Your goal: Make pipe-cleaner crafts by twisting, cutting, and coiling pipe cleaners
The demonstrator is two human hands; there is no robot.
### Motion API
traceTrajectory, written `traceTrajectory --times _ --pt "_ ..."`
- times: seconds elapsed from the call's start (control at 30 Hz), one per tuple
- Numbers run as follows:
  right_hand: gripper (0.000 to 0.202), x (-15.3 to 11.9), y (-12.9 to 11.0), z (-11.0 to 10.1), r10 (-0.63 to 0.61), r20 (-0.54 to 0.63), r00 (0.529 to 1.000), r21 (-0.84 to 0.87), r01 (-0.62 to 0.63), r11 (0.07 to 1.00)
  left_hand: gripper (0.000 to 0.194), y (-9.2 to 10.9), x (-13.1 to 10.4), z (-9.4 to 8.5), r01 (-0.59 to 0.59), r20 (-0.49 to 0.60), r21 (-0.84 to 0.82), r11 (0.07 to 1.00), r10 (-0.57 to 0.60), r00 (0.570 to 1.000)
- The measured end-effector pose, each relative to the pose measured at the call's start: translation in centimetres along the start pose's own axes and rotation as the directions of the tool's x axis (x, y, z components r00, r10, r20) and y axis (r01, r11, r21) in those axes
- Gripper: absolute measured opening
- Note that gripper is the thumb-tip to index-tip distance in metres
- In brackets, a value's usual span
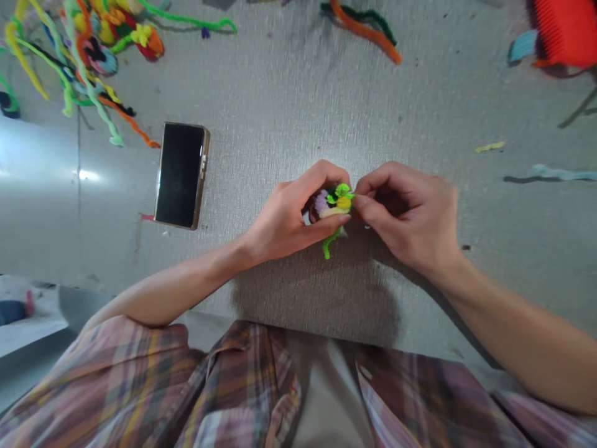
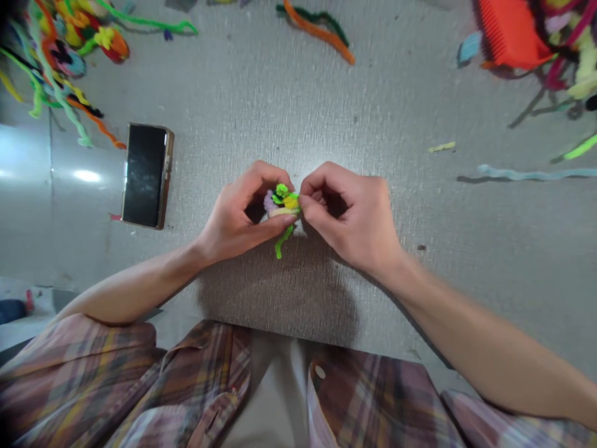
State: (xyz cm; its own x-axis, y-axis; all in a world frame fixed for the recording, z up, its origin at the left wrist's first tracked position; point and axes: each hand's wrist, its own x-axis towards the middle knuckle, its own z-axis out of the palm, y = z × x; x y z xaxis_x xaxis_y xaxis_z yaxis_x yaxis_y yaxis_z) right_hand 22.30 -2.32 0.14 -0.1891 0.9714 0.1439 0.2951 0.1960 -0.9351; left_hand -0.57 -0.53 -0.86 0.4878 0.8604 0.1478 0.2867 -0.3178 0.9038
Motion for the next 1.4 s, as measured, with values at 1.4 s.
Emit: traceTrajectory --times 1.4 --pt "0.008 -0.09 0.34 0.30 -0.144 0.056 0.988 0.037 0.142 0.989 0.013 0.18 -0.05 -0.02 0.034 -0.111 0.026 0.999 -0.031 0.993"
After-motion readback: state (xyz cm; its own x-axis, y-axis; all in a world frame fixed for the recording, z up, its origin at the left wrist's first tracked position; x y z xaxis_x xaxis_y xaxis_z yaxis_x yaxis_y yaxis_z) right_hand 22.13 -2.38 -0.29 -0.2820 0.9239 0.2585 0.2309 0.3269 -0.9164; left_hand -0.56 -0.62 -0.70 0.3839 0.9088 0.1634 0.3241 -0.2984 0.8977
